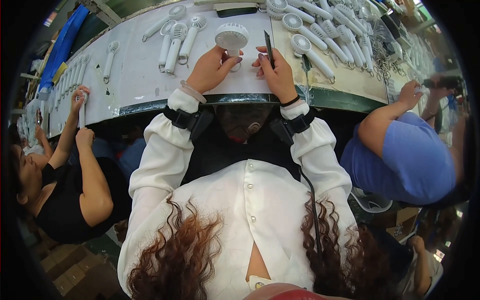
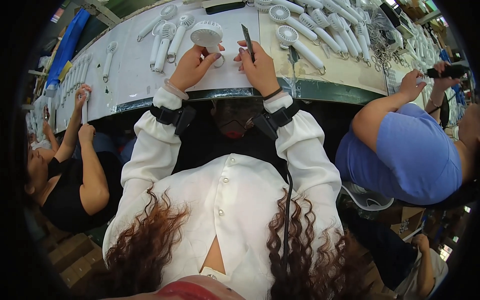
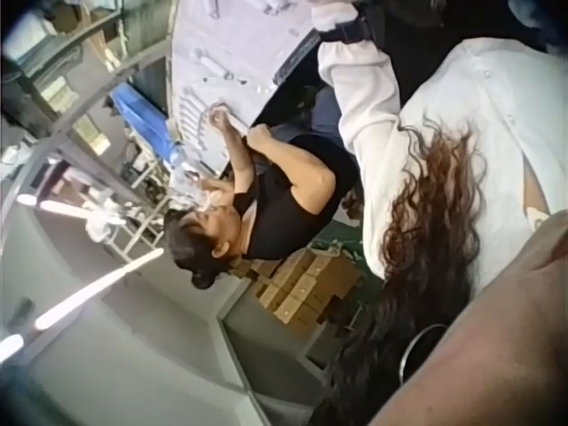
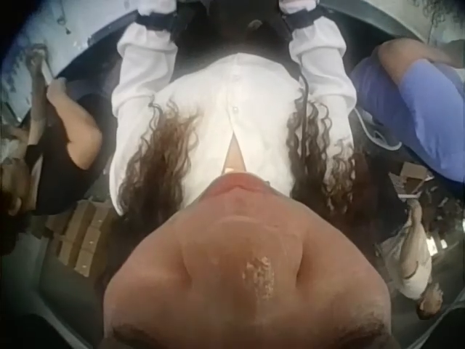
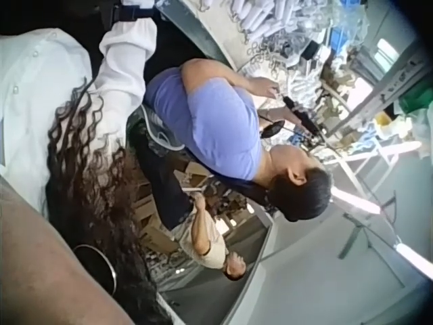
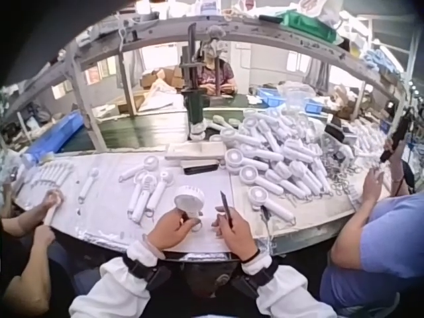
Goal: The person picks up a handheld fan, scrapes the plastic edges with a blade, and presses the fan head into a machine. They then pick up a small circular cap and fit it onto the fan center by hand.
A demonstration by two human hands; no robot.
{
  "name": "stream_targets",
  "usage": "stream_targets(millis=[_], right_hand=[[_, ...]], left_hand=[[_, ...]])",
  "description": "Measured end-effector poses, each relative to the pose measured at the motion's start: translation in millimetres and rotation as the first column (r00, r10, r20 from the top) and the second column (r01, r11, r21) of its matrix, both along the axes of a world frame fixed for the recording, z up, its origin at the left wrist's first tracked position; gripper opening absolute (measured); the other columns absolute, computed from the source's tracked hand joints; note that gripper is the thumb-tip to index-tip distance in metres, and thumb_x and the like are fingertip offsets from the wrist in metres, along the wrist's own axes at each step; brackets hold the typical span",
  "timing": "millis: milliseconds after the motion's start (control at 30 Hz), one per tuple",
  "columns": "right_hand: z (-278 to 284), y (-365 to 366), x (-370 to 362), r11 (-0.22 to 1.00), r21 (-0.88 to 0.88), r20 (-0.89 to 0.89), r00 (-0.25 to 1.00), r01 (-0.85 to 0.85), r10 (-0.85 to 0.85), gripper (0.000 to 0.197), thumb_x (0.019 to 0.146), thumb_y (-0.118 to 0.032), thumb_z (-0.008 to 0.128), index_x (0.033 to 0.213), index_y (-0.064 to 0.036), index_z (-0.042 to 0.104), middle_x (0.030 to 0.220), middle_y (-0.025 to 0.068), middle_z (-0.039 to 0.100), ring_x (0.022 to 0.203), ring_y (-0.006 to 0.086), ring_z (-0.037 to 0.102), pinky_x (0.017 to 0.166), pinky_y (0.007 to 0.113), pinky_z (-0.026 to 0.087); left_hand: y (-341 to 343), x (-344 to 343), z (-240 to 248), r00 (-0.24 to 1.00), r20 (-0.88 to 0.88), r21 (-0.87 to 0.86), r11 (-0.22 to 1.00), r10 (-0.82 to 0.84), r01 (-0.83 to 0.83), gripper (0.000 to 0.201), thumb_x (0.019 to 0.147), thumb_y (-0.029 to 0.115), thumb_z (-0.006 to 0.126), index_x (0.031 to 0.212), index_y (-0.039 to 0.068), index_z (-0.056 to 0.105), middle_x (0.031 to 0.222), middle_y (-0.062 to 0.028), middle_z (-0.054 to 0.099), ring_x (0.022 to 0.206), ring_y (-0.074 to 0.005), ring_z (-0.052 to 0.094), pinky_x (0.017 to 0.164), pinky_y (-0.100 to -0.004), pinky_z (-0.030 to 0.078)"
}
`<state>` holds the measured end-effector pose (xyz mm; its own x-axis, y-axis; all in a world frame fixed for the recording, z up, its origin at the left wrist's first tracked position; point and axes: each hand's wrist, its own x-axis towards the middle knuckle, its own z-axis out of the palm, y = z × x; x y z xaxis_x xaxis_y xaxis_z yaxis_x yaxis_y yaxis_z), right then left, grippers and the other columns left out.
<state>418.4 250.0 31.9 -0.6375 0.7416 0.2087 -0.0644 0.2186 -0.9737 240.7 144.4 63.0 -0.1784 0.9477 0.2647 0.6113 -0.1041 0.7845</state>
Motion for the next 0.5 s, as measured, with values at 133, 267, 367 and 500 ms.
stream_targets(millis=[133, 267, 367, 500], right_hand=[[-0.2, -0.1, -0.9, 1.0, -0.016, -0.008, 1.0, -0.001, 0.001, 0.024, 0.098, -0.012, 0.05, 0.119, -0.0023, 0.055, 0.082, 0.0036, 0.064, 0.064, 0.0048, 0.054, 0.06, 0.02, 0.046], [-0.8, -0.4, -0.3, 1.0, -0.01, -0.015, 1.0, 0.001, -0.001, 0.024, 0.098, -0.013, 0.05, 0.119, -0.0025, 0.056, 0.082, 0.0035, 0.064, 0.064, 0.0048, 0.054, 0.06, 0.02, 0.046], [-1.1, 0.4, -0.1, 1.0, -0.004, -0.002, 1.0, -0.003, 0.003, 0.024, 0.098, -0.013, 0.05, 0.119, -0.0026, 0.056, 0.081, 0.0032, 0.064, 0.064, 0.0048, 0.054, 0.06, 0.02, 0.046], [-2.0, 0.0, -0.1, 1.0, -0.014, -0.012, 1.0, -0.003, 0.003, 0.024, 0.098, -0.013, 0.05, 0.119, -0.0026, 0.056, 0.081, 0.0029, 0.064, 0.065, 0.0047, 0.054, 0.06, 0.02, 0.046]], left_hand=[[-0.9, 1.0, -0.4, 0.999, -0.031, -0.03, 0.999, 0.014, -0.015, 0.029, 0.093, 0.026, 0.059, 0.112, 0.004, 0.06, 0.097, -0.0109, 0.068, 0.083, -0.0215, 0.065, 0.076, -0.0323, 0.049], [-2.1, 0.2, 1.3, 0.999, -0.043, -0.031, 0.999, 0.009, -0.01, 0.033, 0.093, 0.03, 0.06, 0.112, 0.003, 0.06, 0.093, -0.0114, 0.067, 0.08, -0.0217, 0.063, 0.073, -0.0329, 0.049], [-2.6, 0.2, 4.9, 0.996, -0.088, -0.07, 0.997, 0.022, -0.029, 0.036, 0.092, 0.032, 0.061, 0.112, 0.002, 0.059, 0.09, -0.0113, 0.066, 0.076, -0.0216, 0.062, 0.071, -0.033, 0.048], [-3.0, -0.1, 2.5, 0.996, -0.083, -0.092, 0.995, 0.036, -0.044, 0.039, 0.09, 0.034, 0.063, 0.111, 0.001, 0.059, 0.088, -0.0116, 0.066, 0.074, -0.0212, 0.06, 0.069, -0.0331, 0.048]])
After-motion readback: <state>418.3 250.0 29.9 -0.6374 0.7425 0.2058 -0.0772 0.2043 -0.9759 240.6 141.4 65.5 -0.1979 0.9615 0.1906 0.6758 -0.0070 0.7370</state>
